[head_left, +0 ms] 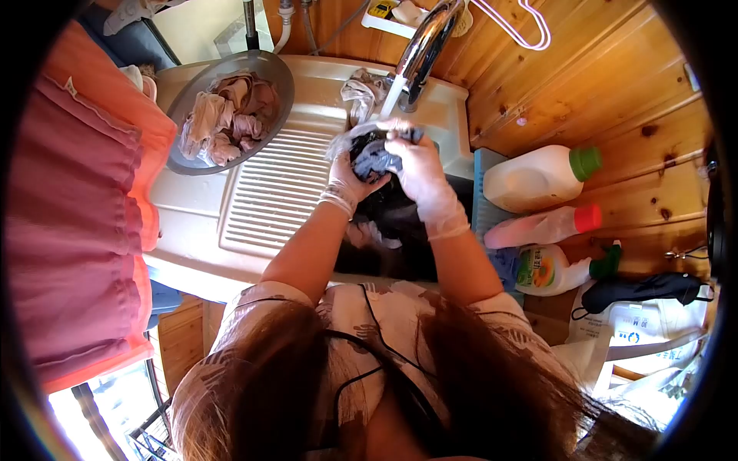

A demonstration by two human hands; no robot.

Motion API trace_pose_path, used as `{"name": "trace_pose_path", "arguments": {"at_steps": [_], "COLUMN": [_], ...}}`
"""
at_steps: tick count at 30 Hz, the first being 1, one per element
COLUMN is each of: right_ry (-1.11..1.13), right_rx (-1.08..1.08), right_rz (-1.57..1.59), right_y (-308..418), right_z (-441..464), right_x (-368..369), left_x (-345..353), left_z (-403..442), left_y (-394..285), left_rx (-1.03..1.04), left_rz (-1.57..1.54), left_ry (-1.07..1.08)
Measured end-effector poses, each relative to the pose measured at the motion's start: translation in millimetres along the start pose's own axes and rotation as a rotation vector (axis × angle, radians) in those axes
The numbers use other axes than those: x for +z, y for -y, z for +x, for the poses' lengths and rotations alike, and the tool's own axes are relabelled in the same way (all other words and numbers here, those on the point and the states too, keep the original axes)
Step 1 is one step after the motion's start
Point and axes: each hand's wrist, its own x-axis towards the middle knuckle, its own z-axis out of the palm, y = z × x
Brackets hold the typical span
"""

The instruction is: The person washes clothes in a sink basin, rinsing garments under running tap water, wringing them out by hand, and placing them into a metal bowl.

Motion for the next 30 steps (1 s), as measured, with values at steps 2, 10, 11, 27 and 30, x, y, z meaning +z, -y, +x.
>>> {"name": "trace_pose_path", "arguments": {"at_steps": [2, 10, 11, 27, 30], "right_ry": [0.109, -0.257, -0.233, -0.172, 0.028], "right_rx": [-0.193, -0.24, -0.103, -0.081, -0.179], "right_rz": [-0.149, -1.182, -1.162, -1.224, -1.048], "right_y": [-16, -75, -65, -73, -63], "right_z": [-10, 22, 39, 51, 12], "right_x": [1, -10, -17, -12, 18], "left_x": [4, -21, -20, 3, -37], "left_z": [14, 32, 35, 17, 42], "left_y": [5, 25, 31, 11, 1], "left_rx": [0.001, 0.195, 0.135, 0.179, 0.312], "left_rz": [-0.272, -0.261, -0.049, 0.209, 0.054], "left_ry": [-0.035, 0.132, -0.062, -0.19, 0.004]}}
